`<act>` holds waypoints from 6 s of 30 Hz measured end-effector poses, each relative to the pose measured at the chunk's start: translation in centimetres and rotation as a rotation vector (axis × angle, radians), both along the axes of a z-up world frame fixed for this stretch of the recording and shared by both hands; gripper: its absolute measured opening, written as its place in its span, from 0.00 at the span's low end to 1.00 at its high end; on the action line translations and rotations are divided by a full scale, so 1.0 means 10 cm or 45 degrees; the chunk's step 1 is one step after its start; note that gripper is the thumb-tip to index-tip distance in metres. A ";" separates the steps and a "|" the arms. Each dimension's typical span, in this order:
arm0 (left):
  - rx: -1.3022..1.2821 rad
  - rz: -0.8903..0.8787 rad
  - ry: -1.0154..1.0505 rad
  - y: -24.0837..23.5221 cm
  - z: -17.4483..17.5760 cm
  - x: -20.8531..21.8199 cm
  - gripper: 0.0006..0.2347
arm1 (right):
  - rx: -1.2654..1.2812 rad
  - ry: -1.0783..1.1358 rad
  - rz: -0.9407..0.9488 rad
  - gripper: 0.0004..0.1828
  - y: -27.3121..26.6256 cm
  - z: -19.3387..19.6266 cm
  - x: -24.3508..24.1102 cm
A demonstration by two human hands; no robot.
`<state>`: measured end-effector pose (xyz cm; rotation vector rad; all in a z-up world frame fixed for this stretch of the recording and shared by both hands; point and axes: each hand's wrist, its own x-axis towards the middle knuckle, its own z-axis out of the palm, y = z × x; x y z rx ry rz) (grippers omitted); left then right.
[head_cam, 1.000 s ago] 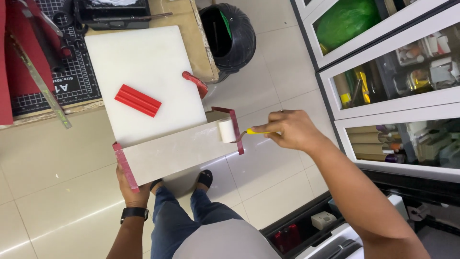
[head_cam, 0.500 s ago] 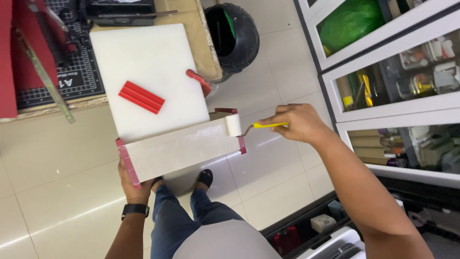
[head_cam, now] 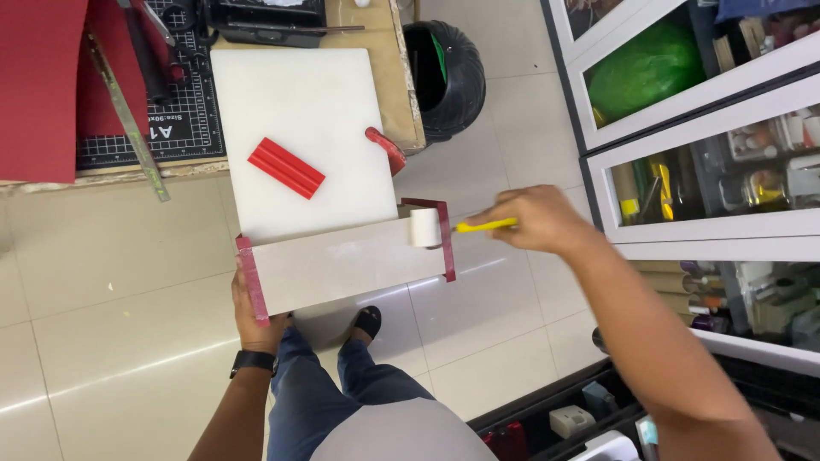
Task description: Applying glue to a board with a roller and attaching a red sheet to it, then smoothing it with a squeegee.
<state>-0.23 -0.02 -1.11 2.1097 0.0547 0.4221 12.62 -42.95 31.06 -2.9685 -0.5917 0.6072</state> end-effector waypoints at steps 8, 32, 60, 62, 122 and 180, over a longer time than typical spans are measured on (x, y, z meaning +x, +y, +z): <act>0.028 0.024 0.059 -0.01 0.04 0.04 0.52 | 0.667 -0.053 0.237 0.17 1.25 -0.07 0.07; -0.261 -0.145 0.222 0.00 0.42 -0.03 0.40 | 0.495 -0.412 -0.409 0.23 2.48 -0.26 2.59; -0.038 0.002 0.098 -0.02 -0.06 0.02 0.49 | 0.284 -0.229 0.218 0.11 0.21 -0.16 -0.21; -0.034 -0.001 0.083 0.00 -0.06 0.03 0.48 | 0.384 -0.252 0.280 0.14 0.65 -0.32 -0.22; -0.040 -0.025 0.460 -0.05 0.38 -0.01 0.54 | 0.286 -0.249 0.137 0.16 0.45 0.00 -0.42; -0.112 0.023 0.414 -0.04 0.59 -0.03 0.58 | 0.326 0.024 0.223 0.22 1.29 -0.67 -0.78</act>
